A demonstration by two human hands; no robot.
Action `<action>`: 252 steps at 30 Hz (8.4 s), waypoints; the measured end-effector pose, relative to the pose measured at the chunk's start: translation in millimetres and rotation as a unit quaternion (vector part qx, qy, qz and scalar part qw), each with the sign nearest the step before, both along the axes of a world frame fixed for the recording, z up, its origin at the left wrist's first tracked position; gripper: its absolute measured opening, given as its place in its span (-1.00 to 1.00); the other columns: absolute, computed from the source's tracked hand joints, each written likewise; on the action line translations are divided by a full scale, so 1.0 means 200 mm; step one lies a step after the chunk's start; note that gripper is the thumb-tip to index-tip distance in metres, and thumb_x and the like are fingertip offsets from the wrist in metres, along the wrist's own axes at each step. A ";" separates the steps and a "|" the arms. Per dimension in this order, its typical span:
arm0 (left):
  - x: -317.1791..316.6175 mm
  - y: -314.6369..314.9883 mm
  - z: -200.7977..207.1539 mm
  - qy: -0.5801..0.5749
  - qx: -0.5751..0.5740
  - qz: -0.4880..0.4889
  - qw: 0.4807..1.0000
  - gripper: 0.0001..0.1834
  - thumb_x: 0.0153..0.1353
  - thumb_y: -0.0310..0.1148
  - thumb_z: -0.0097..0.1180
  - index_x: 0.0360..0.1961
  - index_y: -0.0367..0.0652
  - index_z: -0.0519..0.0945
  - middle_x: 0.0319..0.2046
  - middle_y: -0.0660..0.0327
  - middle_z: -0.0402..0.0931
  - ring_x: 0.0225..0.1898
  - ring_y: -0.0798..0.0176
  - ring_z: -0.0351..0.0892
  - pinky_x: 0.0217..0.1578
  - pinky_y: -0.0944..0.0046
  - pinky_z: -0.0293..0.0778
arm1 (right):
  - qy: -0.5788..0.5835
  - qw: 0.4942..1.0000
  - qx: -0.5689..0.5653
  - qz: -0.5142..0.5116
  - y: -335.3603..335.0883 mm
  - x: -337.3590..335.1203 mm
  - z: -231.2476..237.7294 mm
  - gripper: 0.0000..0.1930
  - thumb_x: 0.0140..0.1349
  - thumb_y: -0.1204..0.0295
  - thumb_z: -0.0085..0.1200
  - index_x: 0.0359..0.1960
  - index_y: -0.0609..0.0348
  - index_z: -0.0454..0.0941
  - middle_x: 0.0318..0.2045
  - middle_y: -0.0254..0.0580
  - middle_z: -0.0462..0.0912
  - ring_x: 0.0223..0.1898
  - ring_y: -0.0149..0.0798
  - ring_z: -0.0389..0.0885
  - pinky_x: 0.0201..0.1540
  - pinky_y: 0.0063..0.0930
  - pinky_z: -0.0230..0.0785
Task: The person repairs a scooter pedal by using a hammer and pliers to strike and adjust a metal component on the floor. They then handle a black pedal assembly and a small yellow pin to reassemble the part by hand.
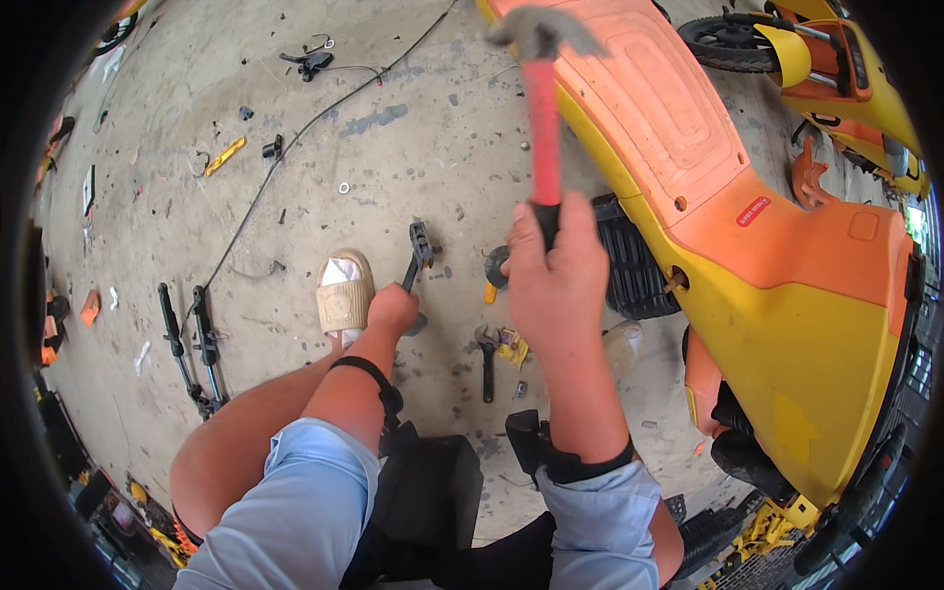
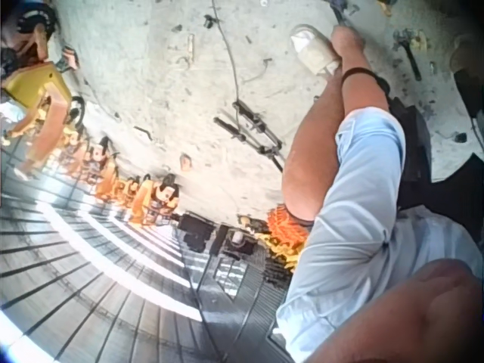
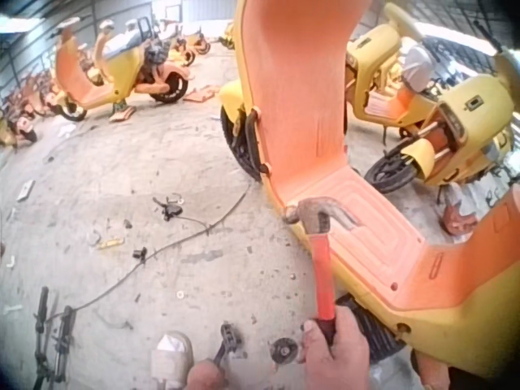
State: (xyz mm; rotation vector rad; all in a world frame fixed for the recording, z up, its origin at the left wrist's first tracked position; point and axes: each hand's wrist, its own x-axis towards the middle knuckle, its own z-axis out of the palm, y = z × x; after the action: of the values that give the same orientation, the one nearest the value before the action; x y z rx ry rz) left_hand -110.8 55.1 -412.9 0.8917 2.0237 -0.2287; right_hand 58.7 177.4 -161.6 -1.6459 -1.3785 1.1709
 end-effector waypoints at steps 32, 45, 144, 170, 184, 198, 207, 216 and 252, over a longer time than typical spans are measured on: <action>0.04 0.05 0.08 -0.033 -0.060 -0.015 0.998 -0.72 0.14 -0.32 0.15 -0.15 -0.19 0.68 -0.09 -0.04 0.65 -0.02 -0.05 0.65 -0.02 0.08 0.57 | -0.127 0.988 -0.069 0.046 -0.06 -0.03 -0.11 -0.61 0.38 0.13 0.09 -0.33 0.30 0.50 -0.61 -0.10 0.50 -0.56 -0.25 0.46 -0.44 -0.31 0.34; -0.05 0.01 0.05 0.011 -0.024 -0.024 0.999 -0.68 0.21 -0.23 0.07 -0.20 -0.26 0.68 -0.13 -0.12 0.65 -0.04 -0.11 0.65 -0.02 0.03 0.56 | -0.193 0.945 -0.221 0.146 -0.44 -0.17 -0.69 -0.62 0.35 0.14 0.06 -0.26 0.31 0.54 -0.43 0.27 0.61 -0.27 0.22 0.66 -0.21 -0.13 0.46; 0.11 0.18 0.12 -0.085 0.277 0.084 0.953 -0.60 0.35 -0.06 0.07 -0.21 -0.27 0.47 -0.53 -0.06 0.56 -0.43 -0.13 0.59 -0.34 0.00 0.46 | -0.104 0.962 -0.254 -0.003 -0.72 0.14 -0.99 -0.63 0.33 0.06 0.07 -0.25 0.18 0.51 -0.46 0.08 0.63 -0.32 0.18 0.63 -0.24 -0.05 0.41; 0.10 0.21 0.09 -0.080 0.277 0.100 0.952 -0.66 0.22 -0.17 0.15 -0.39 -0.30 0.53 -0.60 -0.02 0.53 -0.52 -0.02 0.57 -0.40 0.07 0.46 | -0.128 0.990 0.055 -0.025 -0.61 -0.01 -0.81 -0.66 0.37 0.16 0.05 -0.25 0.25 0.44 -0.45 0.20 0.60 -0.38 0.28 0.60 -0.34 0.04 0.40; 0.07 0.19 0.12 -0.067 0.246 0.106 0.961 -0.66 0.21 -0.17 0.11 -0.42 -0.29 0.49 -0.56 -0.09 0.54 -0.47 -0.12 0.58 -0.36 0.03 0.46 | -0.042 0.997 -0.003 -0.072 -0.30 -0.05 -0.39 -0.69 0.40 0.19 0.03 -0.23 0.24 0.44 -0.58 0.00 0.53 -0.54 0.03 0.52 -0.41 -0.20 0.37; 0.06 0.14 0.11 -0.071 0.229 0.111 0.965 -0.66 0.24 -0.16 0.11 -0.40 -0.27 0.49 -0.57 -0.05 0.54 -0.49 -0.07 0.57 -0.37 0.04 0.46 | -0.119 0.977 -0.115 -0.133 -0.50 0.08 -0.90 -0.63 0.40 0.11 0.00 -0.20 0.24 0.49 -0.49 0.13 0.58 -0.42 0.17 0.57 -0.30 -0.11 0.39; 0.07 0.11 0.04 -0.090 0.205 0.101 0.969 -0.63 0.32 -0.12 0.07 -0.34 -0.28 0.52 -0.51 -0.11 0.57 -0.41 -0.15 0.59 -0.33 0.00 0.46 | -0.145 0.977 -0.154 -0.036 -0.51 0.05 -0.85 -0.64 0.36 0.09 0.04 -0.23 0.19 0.50 -0.49 0.14 0.61 -0.39 0.22 0.61 -0.32 -0.03 0.40; 0.09 0.09 0.00 -0.083 0.212 0.063 0.972 -0.62 0.36 -0.10 0.04 -0.32 -0.28 0.52 -0.42 -0.19 0.59 -0.30 -0.27 0.59 -0.27 -0.07 0.47 | -0.226 0.949 -0.212 0.058 -0.67 -0.03 -0.98 -0.67 0.34 0.13 0.04 -0.19 0.18 0.46 -0.43 0.22 0.63 -0.34 0.30 0.61 -0.29 0.11 0.41; 0.15 0.10 -0.02 -0.102 0.113 0.035 0.988 -0.63 0.31 -0.19 0.03 -0.11 -0.33 0.47 -0.23 -0.24 0.60 -0.11 -0.31 0.57 -0.05 -0.15 0.47 | -0.032 0.995 -0.015 -0.096 -0.64 -0.04 -0.84 -0.72 0.40 0.24 0.04 -0.24 0.26 0.47 -0.53 -0.08 0.56 -0.50 -0.13 0.56 -0.39 -0.29 0.40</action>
State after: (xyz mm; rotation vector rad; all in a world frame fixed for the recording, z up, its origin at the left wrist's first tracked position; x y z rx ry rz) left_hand -81.4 75.4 -417.4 0.9412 1.9087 0.1293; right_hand 51.1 49.9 -330.1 -1.8073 -1.2146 1.0396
